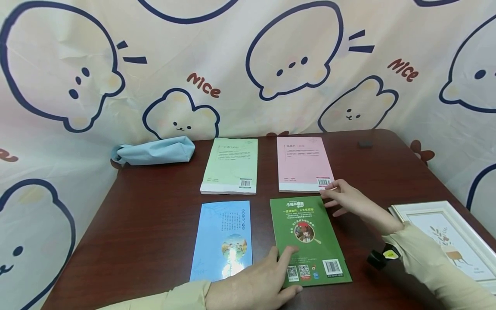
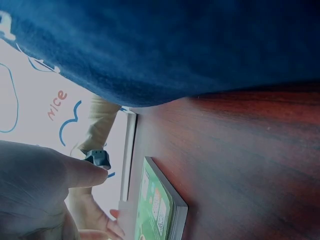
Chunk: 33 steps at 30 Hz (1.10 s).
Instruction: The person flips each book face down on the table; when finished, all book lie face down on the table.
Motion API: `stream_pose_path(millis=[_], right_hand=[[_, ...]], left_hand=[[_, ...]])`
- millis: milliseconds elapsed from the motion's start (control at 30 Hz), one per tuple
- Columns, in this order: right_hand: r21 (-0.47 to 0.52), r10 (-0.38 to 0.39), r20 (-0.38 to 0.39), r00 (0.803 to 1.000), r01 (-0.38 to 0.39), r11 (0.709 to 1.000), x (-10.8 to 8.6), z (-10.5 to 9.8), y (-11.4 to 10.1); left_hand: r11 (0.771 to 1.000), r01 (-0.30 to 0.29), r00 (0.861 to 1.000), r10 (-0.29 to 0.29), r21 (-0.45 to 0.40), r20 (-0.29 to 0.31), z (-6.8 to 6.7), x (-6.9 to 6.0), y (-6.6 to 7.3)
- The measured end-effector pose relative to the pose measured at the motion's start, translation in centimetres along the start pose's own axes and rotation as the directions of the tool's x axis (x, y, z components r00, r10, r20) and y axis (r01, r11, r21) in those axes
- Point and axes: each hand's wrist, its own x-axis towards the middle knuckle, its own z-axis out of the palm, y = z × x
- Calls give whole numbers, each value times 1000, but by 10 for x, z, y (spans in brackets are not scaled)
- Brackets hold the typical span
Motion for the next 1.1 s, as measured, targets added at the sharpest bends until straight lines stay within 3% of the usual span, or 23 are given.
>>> stream_pose_path(millis=[333, 667, 900, 1100], right_hand=[[-44, 19, -10, 1000, -20, 999, 2, 1, -3], [-67, 22, -16, 1000, -23, 998, 3, 3, -3], [-64, 31, -9, 999, -31, 997, 2, 2, -3], [-83, 16, -6, 1000, -16, 996, 1, -1, -3]], left_hand=[[1000, 10, 1000, -10, 25, -26, 1, 0, 1], [1000, 27, 1000, -27, 10, 7, 0, 2, 0], [999, 37, 999, -36, 29, -12, -1, 1, 0], [992, 46, 998, -40, 114, -55, -11, -3, -1]])
